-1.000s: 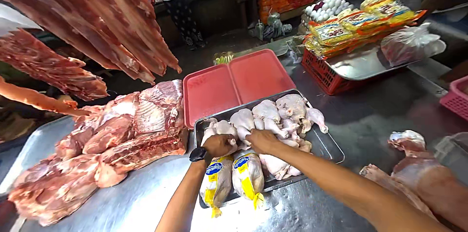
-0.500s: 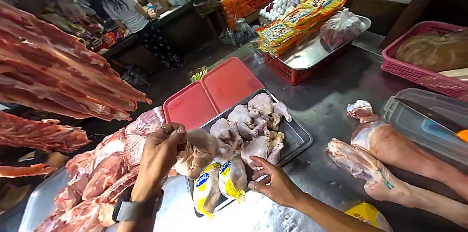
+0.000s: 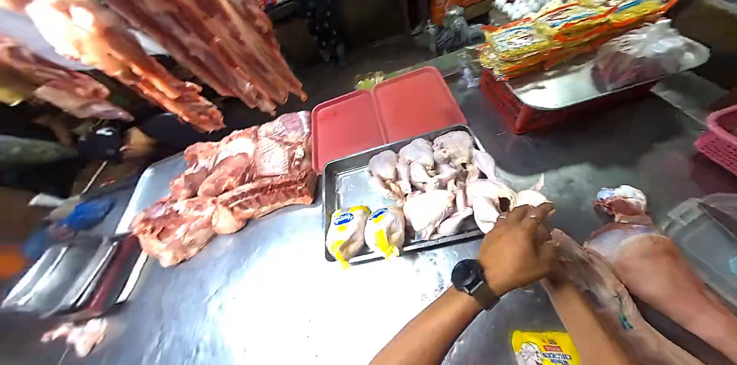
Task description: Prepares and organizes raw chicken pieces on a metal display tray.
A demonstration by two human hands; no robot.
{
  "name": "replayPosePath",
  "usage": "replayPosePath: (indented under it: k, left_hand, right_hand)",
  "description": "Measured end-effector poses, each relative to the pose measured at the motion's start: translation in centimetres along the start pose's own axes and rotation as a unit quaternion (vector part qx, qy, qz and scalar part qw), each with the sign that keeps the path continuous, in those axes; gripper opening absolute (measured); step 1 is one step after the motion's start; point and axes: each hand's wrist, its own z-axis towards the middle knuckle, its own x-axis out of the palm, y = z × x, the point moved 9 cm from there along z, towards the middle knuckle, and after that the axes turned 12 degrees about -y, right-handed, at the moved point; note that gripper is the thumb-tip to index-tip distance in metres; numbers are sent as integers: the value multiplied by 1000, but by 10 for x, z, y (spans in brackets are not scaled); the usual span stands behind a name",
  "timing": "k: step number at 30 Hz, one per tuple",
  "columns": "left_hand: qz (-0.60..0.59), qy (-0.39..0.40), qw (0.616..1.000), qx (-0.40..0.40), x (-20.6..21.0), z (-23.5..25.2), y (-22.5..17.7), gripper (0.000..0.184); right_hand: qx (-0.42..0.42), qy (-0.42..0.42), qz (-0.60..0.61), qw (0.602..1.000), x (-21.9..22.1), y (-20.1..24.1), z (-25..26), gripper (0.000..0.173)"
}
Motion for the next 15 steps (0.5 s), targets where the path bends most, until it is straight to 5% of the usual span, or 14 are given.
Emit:
replayPosePath:
  k: [2,4,7,9,12,15]
  left_hand:
    - [-57,-86,994,-26,-20,-23,33,58]
    - [-60,-212,974,-60,-64,-65,80,54]
    - [20,-374,914,-155,-142,-142,170,55]
    - [88,-440,867,-217,-186,-195,219,58]
    - [143,-450,819,-327,-222,-244,263,63]
    - [132,-429,815,-367,-229,-247,286,67]
  right_hand:
    - [-106,16,47,993,15,-45,28,64]
    - [-105,29,55,993,23,-69,30,82]
    - [-65,38,44,996,7,-84,8,78]
    - [-136,54,-91,985,-23,-95,-14,70]
    - [-226,88,-309,919,-74,-121,-69,81]
    - [-168,135,-409,887,-106,-173,-121,111]
